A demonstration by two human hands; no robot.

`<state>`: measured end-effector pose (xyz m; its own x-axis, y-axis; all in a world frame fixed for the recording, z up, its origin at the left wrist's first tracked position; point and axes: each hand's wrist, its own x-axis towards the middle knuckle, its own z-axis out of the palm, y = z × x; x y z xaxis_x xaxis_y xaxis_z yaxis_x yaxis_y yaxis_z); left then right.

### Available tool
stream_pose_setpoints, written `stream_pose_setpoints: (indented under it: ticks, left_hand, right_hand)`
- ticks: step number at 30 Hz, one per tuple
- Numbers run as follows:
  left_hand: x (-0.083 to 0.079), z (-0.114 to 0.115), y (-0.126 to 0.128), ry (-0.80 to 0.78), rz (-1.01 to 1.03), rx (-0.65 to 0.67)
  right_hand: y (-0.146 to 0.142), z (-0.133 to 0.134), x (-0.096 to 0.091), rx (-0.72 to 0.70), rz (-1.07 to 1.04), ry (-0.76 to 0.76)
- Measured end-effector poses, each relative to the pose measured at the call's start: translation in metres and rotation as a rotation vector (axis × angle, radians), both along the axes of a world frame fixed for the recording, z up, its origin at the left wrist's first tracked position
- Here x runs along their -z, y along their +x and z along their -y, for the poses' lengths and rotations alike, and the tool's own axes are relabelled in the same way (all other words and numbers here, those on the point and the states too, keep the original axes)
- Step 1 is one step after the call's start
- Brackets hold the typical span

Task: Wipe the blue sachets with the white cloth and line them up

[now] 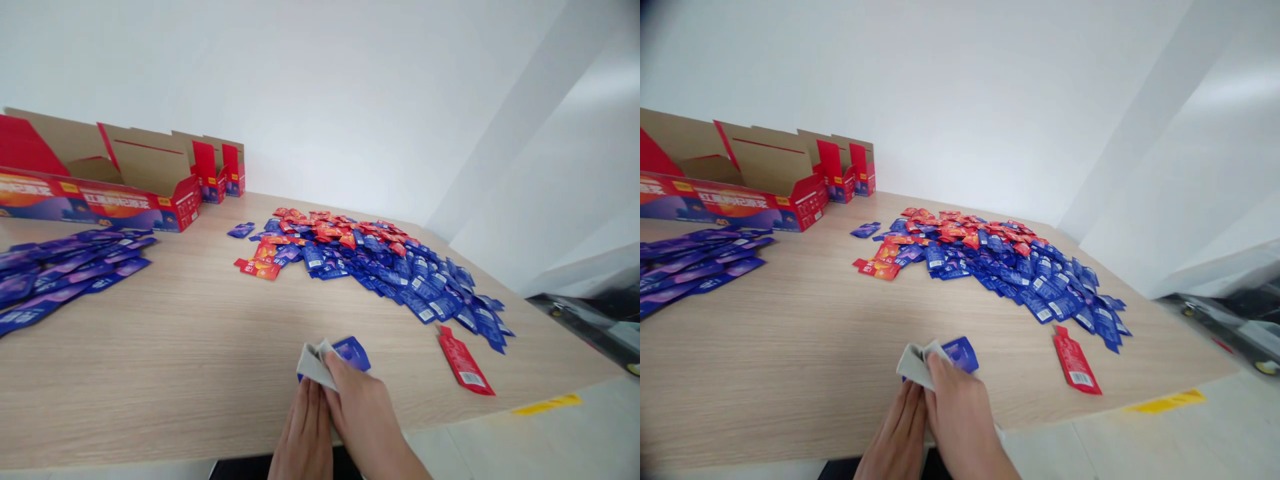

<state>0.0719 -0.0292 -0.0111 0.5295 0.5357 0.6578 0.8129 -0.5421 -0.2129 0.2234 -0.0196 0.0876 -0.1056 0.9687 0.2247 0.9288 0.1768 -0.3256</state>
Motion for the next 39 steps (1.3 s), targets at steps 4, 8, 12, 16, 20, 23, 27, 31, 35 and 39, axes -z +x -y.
stream_pose_setpoints:
  ticks: [4,8,12,16,20,23,27,31,35,39]
  left_hand:
    - [0.001,-0.002,-0.004,-0.047,-0.016,0.0]
    - [0.002,0.0,0.0,-0.069,0.019,-0.043]
    - [0.005,0.001,0.0,-0.047,-0.004,-0.023]
    - [0.004,-0.002,-0.005,-0.072,-0.033,-0.005]
    - [-0.001,-0.003,-0.005,-0.098,-0.029,0.006]
    - [-0.002,-0.001,0.0,-0.081,0.02,-0.026]
    - [0.005,-0.001,0.002,-0.078,0.002,-0.023]
    - [0.006,-0.004,-0.004,-0.103,-0.045,0.005]
    - [-0.001,-0.001,-0.003,-0.105,-0.018,-0.002]
    - [-0.003,0.003,0.005,-0.122,0.037,-0.071]
  right_hand:
    - [0.034,-0.014,0.002,0.255,0.184,-0.115]
    - [0.065,-0.018,-0.015,0.475,0.176,-0.145]
    - [0.023,-0.009,-0.017,0.218,0.008,-0.05]
    - [-0.001,-0.015,-0.007,0.008,0.116,-0.107]
    - [0.043,-0.034,-0.012,0.306,0.221,-0.179]
    - [0.057,-0.034,-0.023,0.42,0.221,-0.152]
    - [0.019,-0.017,-0.023,0.091,0.073,-0.076]
    - [0.014,-0.024,-0.013,0.026,0.128,-0.138]
    - [0.065,-0.046,-0.018,0.375,0.178,-0.19]
    - [0.063,-0.036,-0.026,0.375,0.108,-0.122]
